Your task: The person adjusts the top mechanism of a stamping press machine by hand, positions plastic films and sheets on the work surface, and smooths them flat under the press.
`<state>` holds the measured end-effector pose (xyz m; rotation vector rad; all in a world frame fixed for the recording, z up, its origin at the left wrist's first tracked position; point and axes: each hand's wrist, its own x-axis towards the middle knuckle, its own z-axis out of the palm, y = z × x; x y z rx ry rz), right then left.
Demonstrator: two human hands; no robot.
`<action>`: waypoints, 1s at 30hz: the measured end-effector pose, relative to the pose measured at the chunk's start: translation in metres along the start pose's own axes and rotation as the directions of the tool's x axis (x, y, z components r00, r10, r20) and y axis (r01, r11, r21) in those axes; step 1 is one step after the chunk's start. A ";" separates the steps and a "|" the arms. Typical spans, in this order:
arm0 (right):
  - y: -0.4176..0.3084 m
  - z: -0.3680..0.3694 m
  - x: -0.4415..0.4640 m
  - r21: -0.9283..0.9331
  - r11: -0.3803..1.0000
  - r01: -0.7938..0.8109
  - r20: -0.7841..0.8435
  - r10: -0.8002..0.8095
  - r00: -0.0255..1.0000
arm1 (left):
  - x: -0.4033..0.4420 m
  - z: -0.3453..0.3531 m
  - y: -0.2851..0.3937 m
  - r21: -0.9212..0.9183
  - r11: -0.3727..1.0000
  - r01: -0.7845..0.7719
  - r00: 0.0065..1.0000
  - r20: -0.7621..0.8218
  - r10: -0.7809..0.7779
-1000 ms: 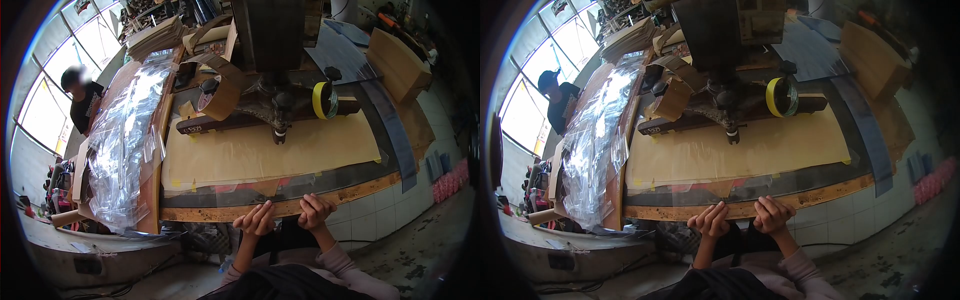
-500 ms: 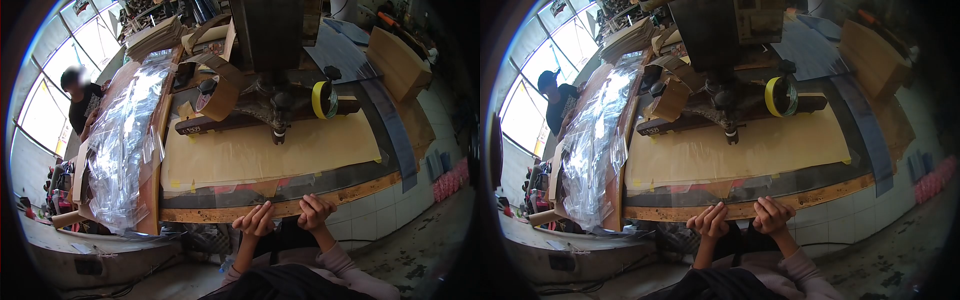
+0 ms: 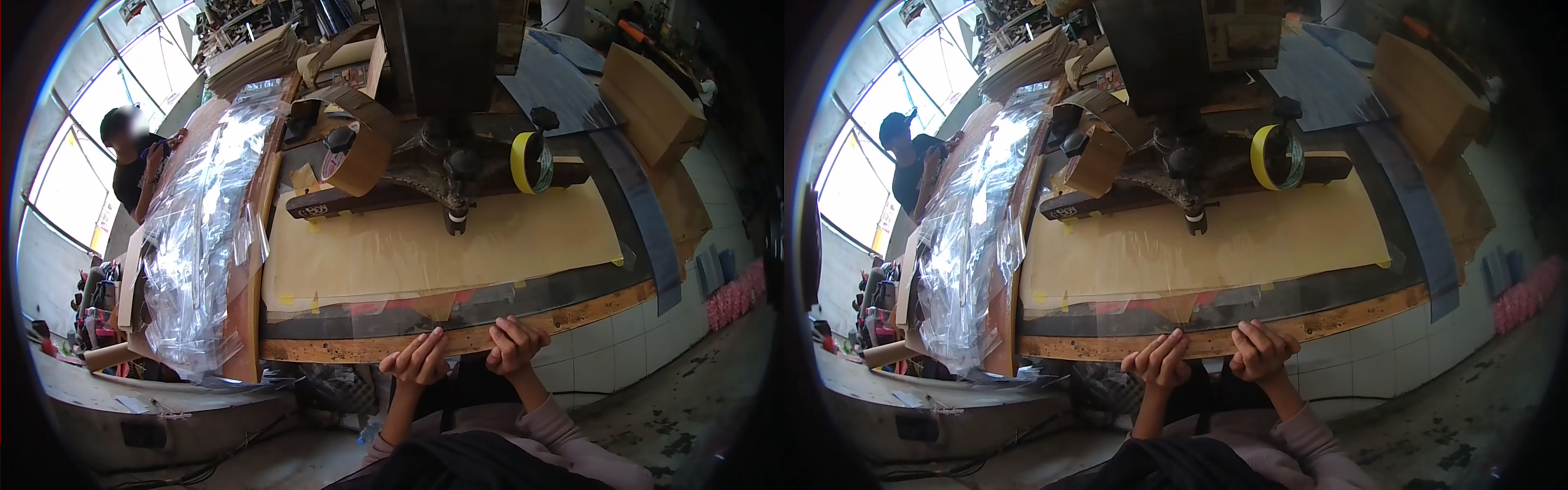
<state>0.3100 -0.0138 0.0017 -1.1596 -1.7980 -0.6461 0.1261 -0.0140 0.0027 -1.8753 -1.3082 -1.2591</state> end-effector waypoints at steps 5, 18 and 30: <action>0.000 0.000 0.002 -0.001 1.000 -0.012 -0.018 0.012 1.000 | 0.000 0.000 0.000 -0.008 1.000 0.006 1.000 0.001 -0.006; -0.001 0.001 0.002 0.015 1.000 -0.022 -0.025 0.023 0.999 | -0.006 0.000 -0.002 -0.029 0.999 0.030 0.999 0.037 -0.029; -0.007 -0.015 0.012 0.078 0.993 -0.085 0.095 0.077 0.992 | 0.001 -0.006 -0.001 -0.055 0.998 0.041 0.997 0.060 -0.038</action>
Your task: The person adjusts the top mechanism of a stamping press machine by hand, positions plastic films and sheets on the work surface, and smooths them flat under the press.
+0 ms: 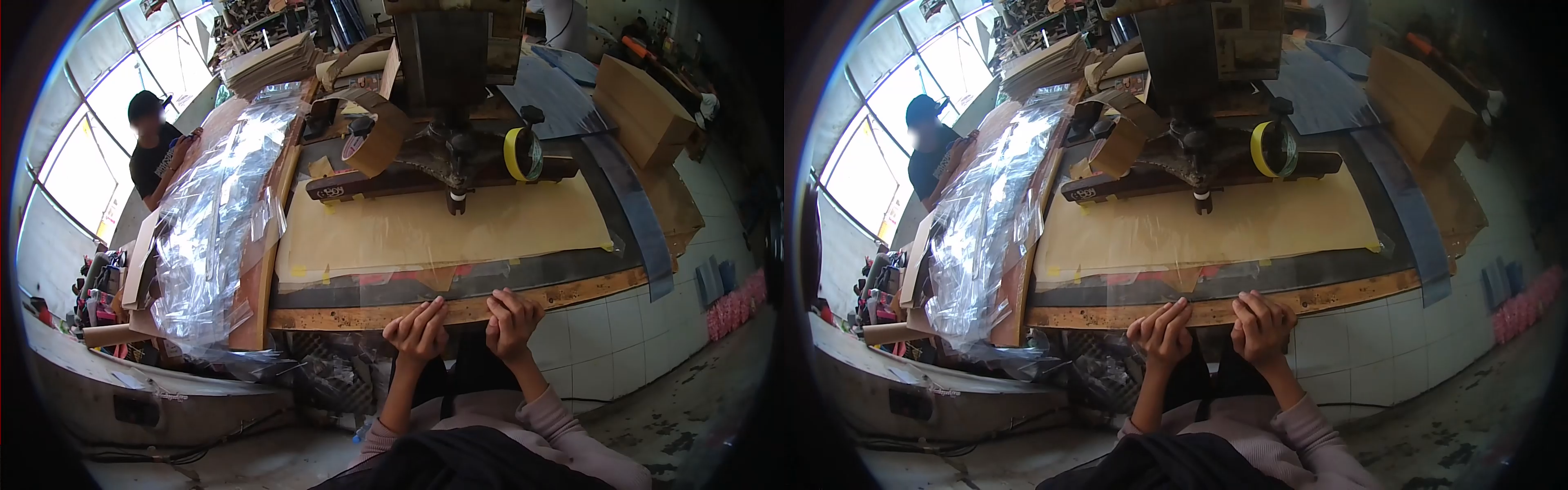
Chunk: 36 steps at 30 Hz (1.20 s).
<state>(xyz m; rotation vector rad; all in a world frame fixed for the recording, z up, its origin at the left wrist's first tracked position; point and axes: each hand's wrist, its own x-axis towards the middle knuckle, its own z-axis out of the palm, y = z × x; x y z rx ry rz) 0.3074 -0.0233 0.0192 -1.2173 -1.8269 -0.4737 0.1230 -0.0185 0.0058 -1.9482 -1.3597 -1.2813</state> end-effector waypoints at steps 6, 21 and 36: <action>-0.004 -0.015 0.004 0.023 1.000 0.002 0.118 -0.005 0.993 | 0.008 -0.018 0.004 -0.059 0.998 0.034 0.987 0.159 -0.024; -0.008 -0.040 0.015 -0.032 0.998 0.061 0.289 -0.049 0.956 | 0.003 -0.068 -0.049 0.050 0.979 0.198 0.969 0.142 -0.203; -0.015 -0.055 0.047 -0.082 0.997 0.006 0.177 0.008 0.984 | 0.029 -0.066 -0.050 -0.085 0.966 0.244 0.969 -0.025 -0.247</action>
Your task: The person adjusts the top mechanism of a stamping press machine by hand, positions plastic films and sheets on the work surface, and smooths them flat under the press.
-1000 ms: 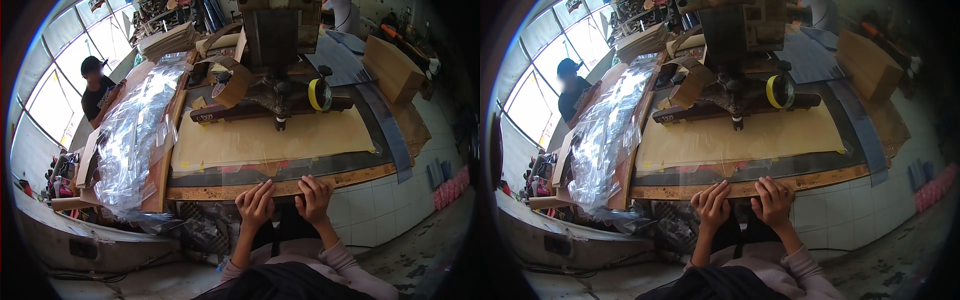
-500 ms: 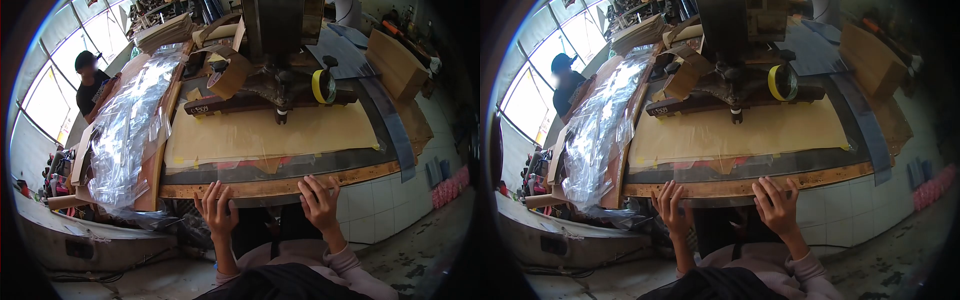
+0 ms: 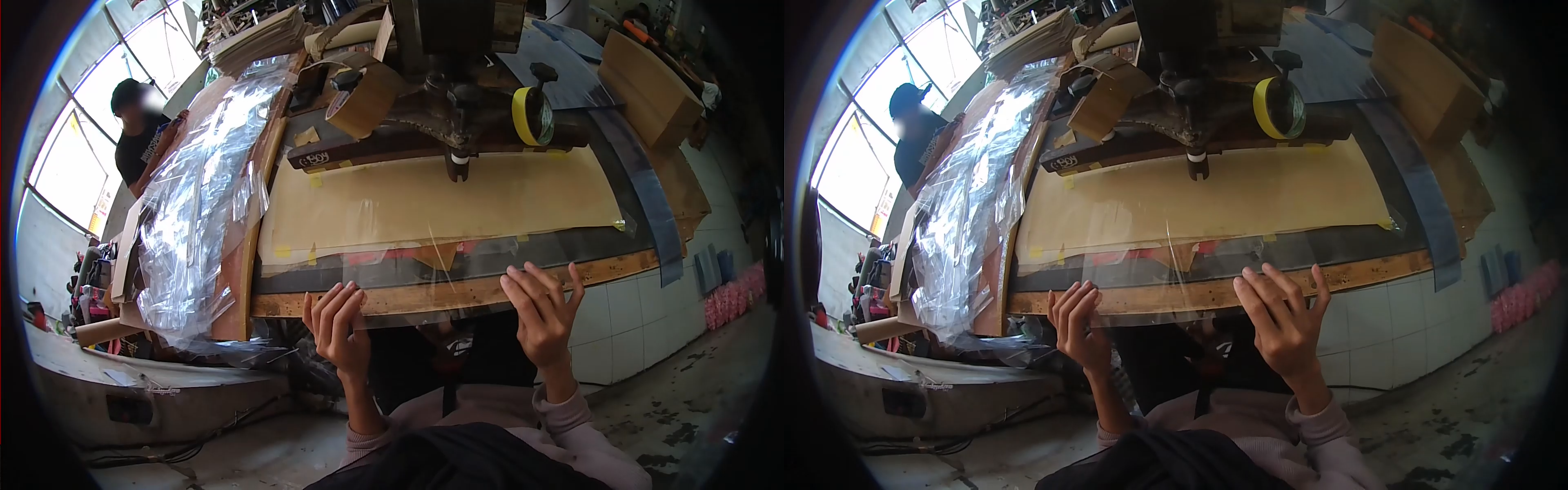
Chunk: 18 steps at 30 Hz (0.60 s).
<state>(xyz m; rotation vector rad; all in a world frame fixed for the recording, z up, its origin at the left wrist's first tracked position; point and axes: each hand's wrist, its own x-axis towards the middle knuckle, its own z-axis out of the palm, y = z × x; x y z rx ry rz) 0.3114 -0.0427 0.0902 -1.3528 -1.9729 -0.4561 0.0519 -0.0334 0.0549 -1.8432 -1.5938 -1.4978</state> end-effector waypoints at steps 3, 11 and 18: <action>0.002 -0.001 0.003 -0.009 1.000 0.008 -0.006 -0.008 1.000 | 0.006 0.002 0.003 -0.015 1.000 0.002 0.999 -0.046 -0.002; 0.004 0.002 0.002 0.033 0.999 0.008 0.019 -0.009 1.000 | 0.004 0.002 0.001 -0.029 1.000 0.009 1.000 -0.021 -0.010; 0.001 0.005 -0.005 0.075 0.997 -0.009 0.061 0.004 0.998 | -0.007 0.003 -0.009 -0.049 0.998 0.034 0.999 0.027 -0.033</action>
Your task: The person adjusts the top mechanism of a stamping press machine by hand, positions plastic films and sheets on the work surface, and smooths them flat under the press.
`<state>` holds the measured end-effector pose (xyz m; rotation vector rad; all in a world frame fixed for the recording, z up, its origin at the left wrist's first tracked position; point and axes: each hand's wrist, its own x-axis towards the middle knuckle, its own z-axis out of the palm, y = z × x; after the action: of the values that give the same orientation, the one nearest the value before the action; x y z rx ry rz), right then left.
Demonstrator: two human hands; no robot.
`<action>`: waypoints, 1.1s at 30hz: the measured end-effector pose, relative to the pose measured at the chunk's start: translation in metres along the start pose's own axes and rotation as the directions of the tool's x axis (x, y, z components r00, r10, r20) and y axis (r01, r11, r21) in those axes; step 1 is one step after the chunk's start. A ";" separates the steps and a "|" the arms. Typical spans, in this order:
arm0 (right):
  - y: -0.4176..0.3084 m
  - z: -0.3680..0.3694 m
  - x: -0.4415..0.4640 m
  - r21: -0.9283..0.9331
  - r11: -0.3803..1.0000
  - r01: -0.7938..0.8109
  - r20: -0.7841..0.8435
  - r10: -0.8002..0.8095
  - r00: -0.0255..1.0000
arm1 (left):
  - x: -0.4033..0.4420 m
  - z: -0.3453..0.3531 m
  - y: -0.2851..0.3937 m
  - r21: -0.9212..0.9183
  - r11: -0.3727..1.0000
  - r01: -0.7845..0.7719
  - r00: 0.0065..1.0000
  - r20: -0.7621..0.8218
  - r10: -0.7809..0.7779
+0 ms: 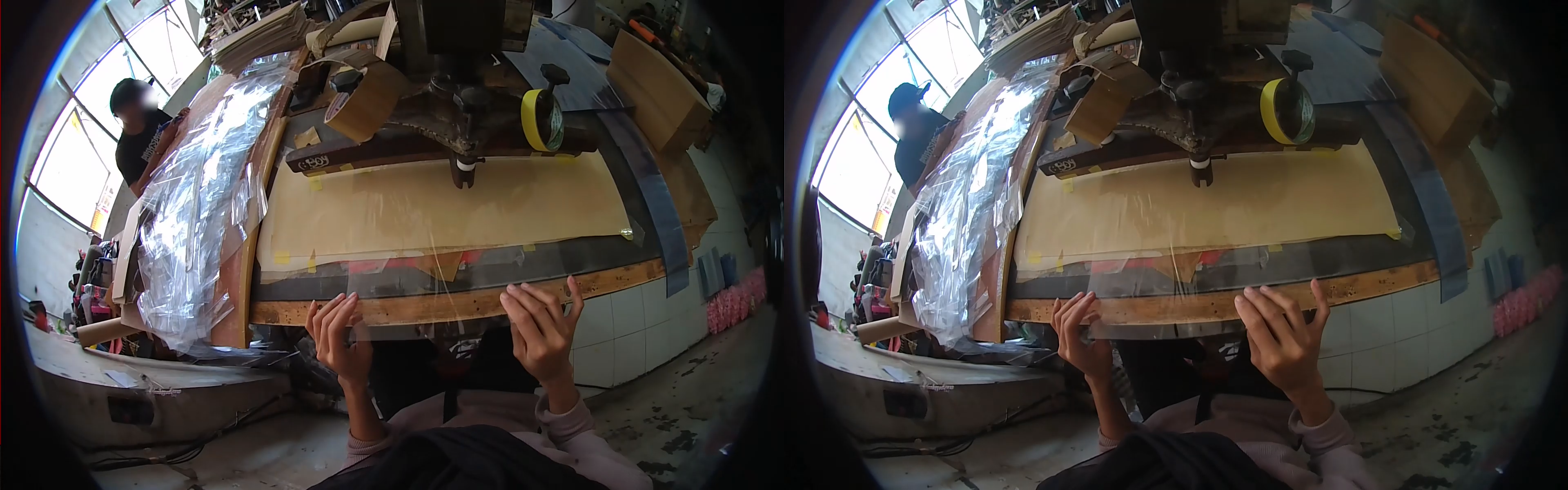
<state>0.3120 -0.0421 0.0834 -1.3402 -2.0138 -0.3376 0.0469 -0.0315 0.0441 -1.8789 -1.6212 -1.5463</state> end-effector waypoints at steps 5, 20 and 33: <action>-0.001 0.002 -0.002 -0.054 0.996 -0.076 0.045 0.078 0.996 | 0.000 0.004 -0.004 0.029 0.997 0.077 0.997 -0.012 -0.077; 0.002 -0.013 0.019 -0.208 0.952 -0.226 0.183 0.265 0.947 | 0.033 -0.009 0.020 0.002 0.947 0.321 0.929 0.192 -0.315; 0.015 -0.029 0.059 -0.102 0.956 -0.276 -0.025 0.275 0.961 | 0.057 -0.001 0.031 -0.138 0.961 0.239 0.971 0.062 -0.232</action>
<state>0.3232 -0.0100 0.1418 -1.6571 -1.7901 -0.3234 0.0622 -0.0101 0.1028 -1.8597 -1.8574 -1.7713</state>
